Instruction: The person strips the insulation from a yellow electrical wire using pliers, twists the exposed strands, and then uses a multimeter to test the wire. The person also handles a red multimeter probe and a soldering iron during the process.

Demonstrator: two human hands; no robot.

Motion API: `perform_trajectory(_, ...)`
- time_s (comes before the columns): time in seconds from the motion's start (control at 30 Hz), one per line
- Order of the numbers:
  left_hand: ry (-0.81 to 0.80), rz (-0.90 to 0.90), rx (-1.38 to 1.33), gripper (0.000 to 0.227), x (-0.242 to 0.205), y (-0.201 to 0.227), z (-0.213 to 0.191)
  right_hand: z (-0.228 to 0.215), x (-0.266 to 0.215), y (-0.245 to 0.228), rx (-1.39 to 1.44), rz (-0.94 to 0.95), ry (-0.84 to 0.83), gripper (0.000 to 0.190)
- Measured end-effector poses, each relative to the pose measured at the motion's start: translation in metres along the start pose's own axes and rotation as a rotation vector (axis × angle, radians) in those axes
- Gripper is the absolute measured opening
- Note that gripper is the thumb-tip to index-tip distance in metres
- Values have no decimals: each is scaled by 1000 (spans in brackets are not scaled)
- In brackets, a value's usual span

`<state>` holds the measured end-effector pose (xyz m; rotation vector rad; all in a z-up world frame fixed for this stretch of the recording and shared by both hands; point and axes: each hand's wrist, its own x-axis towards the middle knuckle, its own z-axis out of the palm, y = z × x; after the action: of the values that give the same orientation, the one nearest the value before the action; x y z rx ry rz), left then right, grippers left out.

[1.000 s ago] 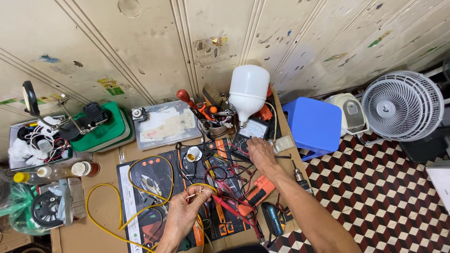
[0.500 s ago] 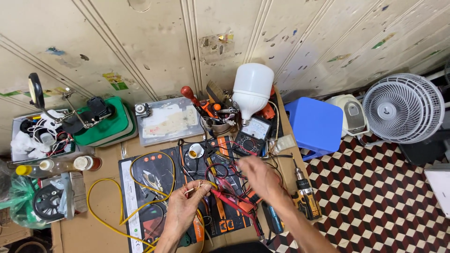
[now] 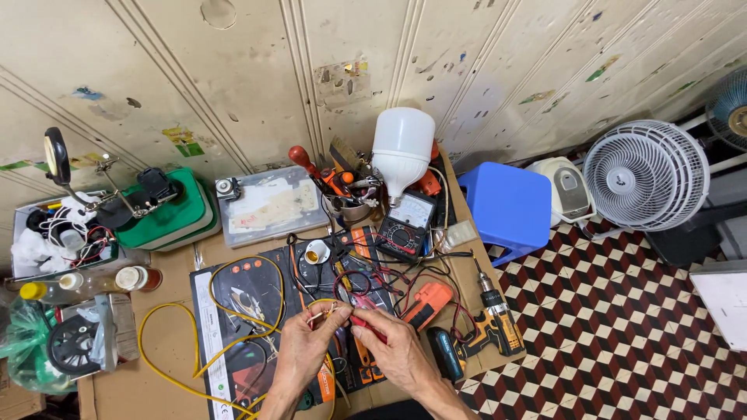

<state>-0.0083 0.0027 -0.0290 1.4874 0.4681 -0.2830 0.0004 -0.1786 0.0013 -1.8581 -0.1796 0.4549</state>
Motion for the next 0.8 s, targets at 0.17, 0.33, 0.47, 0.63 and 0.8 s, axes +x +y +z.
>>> perform_trajectory(0.17, -24, 16, -11, 21, 0, -9, -4, -2, -3, 3, -4, -40, -1, 33)
perform_trajectory(0.33, -65, 43, -73, 22, -5, -3, -1, -7, -3, 6, 25, -27, -39, 33)
perform_trajectory(0.47, -52, 25, -45, 21, -9, 5, 1, -12, -3, 5, 98, 51, -88, 33)
perform_trajectory(0.63, -40, 13, -18, 21, -11, 6, 3, -14, -3, 6, 101, 92, -118, 34)
perform_trajectory(0.8, -21, 29, -15, 23, -14, 8, 3, -11, 0, 23, 235, 110, -135, 38)
